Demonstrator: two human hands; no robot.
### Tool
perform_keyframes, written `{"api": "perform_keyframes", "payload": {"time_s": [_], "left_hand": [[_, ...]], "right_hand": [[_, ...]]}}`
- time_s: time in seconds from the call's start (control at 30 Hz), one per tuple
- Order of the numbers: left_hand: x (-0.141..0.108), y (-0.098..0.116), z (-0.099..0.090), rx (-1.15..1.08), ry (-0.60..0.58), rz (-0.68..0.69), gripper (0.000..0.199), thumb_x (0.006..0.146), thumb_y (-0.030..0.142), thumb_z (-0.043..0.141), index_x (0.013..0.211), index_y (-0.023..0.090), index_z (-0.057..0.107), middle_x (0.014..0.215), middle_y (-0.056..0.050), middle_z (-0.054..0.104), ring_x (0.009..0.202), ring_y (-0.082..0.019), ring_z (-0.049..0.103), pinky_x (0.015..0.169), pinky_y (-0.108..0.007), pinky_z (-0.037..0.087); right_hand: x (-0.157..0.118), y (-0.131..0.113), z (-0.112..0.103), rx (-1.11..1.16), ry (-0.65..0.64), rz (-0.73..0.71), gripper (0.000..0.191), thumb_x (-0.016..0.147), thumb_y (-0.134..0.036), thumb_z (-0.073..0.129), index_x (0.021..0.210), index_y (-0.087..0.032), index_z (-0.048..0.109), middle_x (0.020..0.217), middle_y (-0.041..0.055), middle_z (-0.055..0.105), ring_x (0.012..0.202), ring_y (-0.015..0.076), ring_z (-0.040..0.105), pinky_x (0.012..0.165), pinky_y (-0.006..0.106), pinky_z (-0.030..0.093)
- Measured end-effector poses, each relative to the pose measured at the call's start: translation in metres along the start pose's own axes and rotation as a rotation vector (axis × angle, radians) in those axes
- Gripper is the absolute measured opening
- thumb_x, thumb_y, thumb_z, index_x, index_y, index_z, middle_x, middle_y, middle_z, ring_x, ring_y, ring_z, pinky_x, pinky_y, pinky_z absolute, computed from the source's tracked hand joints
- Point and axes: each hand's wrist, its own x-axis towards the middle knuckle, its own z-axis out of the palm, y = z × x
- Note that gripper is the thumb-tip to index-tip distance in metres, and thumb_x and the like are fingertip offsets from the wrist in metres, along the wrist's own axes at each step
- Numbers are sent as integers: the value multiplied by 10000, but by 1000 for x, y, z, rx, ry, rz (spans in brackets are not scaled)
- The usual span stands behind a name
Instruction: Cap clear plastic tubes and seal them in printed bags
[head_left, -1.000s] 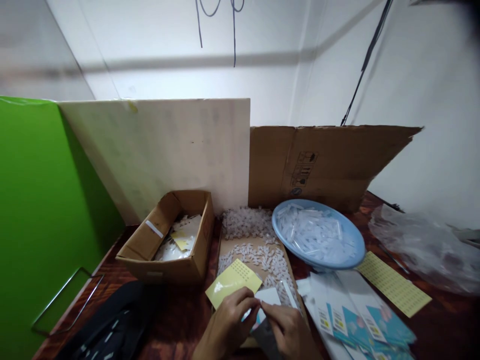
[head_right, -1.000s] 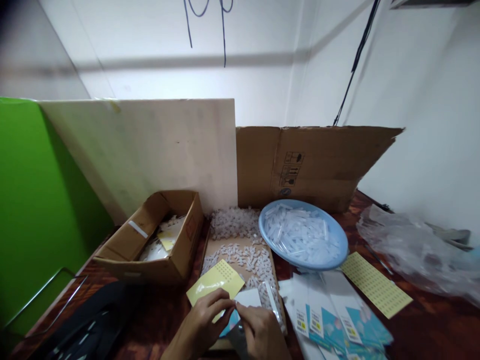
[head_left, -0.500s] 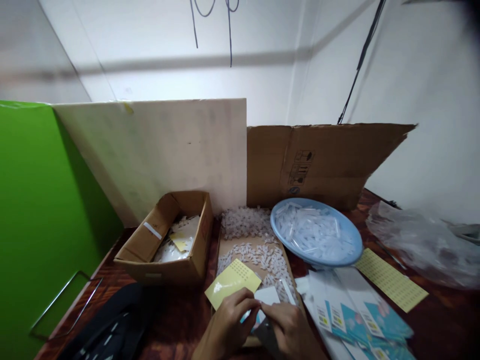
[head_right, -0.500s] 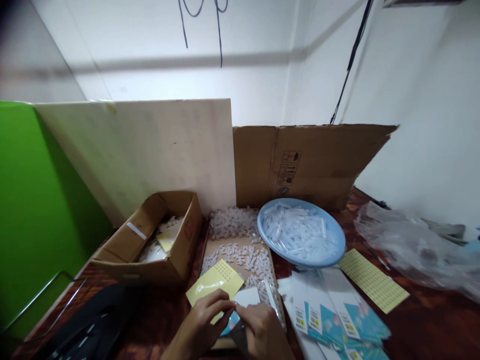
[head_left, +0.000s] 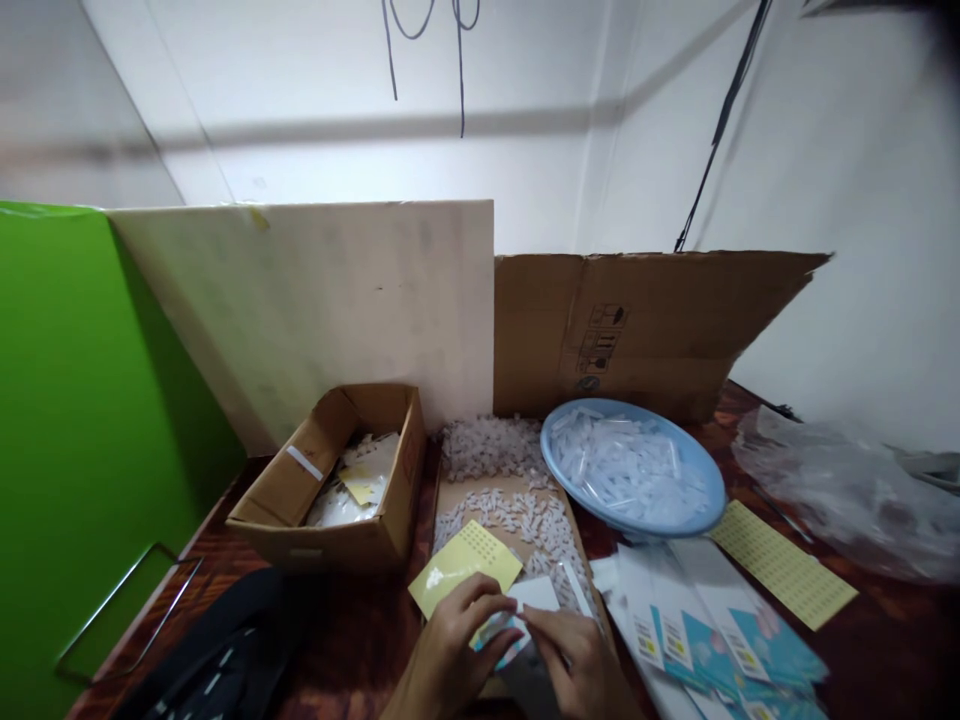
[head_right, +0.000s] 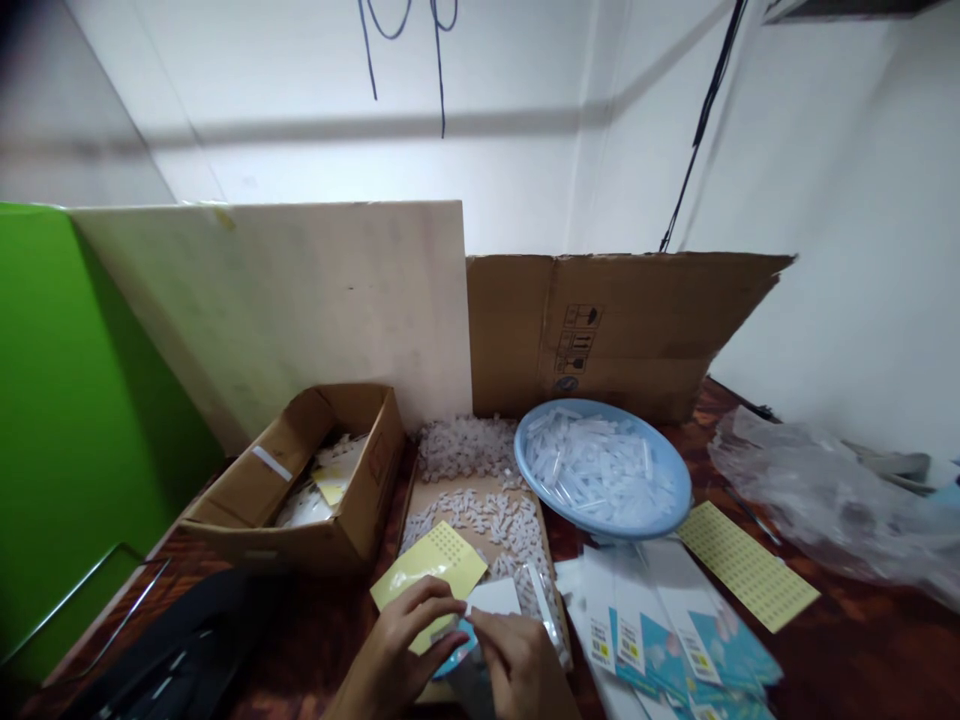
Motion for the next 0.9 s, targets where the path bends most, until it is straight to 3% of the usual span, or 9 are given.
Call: {"api": "perform_keyframes", "payload": {"time_s": [0.13, 0.3, 0.5, 0.7, 0.9], "left_hand": [[-1, -2, 5, 72, 117, 60, 132, 956, 171, 634, 1063, 209, 702, 911, -78, 696, 807, -182, 692, 712, -268, 579], [-1, 3, 5, 207, 116, 105, 232, 945, 95, 565, 1100, 209, 693, 915, -81, 719, 804, -193, 713, 709, -281, 597], [-4, 0, 20, 423, 137, 78, 228, 1003, 150, 458, 1069, 188, 674, 870, -71, 724, 712, -196, 737, 630, -270, 615], [-6, -1, 32, 395, 265, 37, 225, 1036, 207, 448, 1065, 193, 671, 888, -69, 736, 741, -171, 758, 654, -221, 614], [-6, 4, 27, 335, 285, 0, 219, 1029, 235, 476, 1030, 195, 692, 880, -71, 731, 759, -169, 754, 696, -222, 626]], "right_hand": [[2, -4, 1, 92, -35, 88, 336, 1035, -229, 415, 1192, -220, 712, 1056, 118, 802, 935, 231, 778, 779, 266, 603], [2, -2, 8, 67, 10, 57, 379, 1067, -294, 363, 1154, -186, 715, 982, 122, 805, 865, 223, 785, 765, 259, 609], [5, 0, 16, -91, 46, 3, 462, 1068, -269, 305, 1153, -118, 734, 957, 158, 811, 832, 244, 799, 749, 289, 637], [5, 2, 22, -147, 98, 4, 479, 1057, -242, 302, 1164, -80, 740, 1013, 184, 808, 865, 267, 805, 774, 320, 654], [2, 8, 27, -106, 94, 20, 400, 1042, -214, 370, 1204, -131, 727, 1059, 152, 807, 915, 252, 800, 810, 295, 646]]}}
